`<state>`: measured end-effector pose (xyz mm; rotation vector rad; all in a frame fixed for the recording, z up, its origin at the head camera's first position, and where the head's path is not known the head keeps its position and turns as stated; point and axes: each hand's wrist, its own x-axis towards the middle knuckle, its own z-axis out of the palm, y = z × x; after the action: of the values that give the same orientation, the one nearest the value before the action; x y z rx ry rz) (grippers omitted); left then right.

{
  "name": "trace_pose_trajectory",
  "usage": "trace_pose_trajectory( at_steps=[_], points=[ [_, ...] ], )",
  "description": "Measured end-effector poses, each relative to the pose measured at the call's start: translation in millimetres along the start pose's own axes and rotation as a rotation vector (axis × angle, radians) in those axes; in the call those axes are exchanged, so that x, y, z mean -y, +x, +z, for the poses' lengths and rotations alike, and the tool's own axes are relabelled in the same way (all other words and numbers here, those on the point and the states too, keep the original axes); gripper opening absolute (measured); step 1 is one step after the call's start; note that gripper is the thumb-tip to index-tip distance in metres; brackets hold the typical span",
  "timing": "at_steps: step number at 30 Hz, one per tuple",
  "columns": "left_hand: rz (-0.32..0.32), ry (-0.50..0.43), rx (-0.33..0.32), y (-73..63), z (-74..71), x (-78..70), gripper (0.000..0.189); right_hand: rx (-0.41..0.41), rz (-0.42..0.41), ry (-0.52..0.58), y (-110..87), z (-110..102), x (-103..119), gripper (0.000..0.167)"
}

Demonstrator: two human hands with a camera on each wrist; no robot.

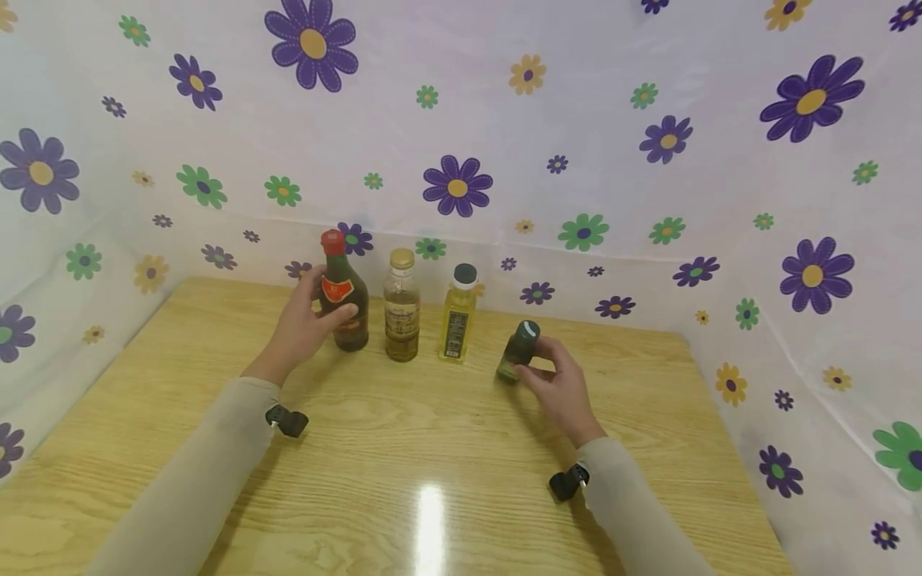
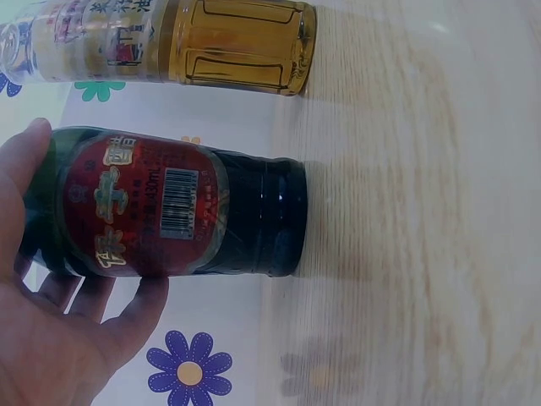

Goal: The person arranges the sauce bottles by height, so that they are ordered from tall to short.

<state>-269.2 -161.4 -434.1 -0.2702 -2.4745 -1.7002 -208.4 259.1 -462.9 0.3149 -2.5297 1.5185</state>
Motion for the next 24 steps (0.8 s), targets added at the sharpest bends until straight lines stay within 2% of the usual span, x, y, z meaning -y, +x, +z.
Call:
trace_pose_trajectory(
  at_steps=[12,24],
  points=[
    [-0.002,0.005,0.003,-0.2,-0.4,-1.2,0.081,0.020,0.034,-0.036,11.5,1,0,0.050],
    [0.008,-0.004,0.006,0.2,-0.6,-0.6,0.080,0.007,0.026,0.001,21.6,5,-4,0.046]
  ],
)
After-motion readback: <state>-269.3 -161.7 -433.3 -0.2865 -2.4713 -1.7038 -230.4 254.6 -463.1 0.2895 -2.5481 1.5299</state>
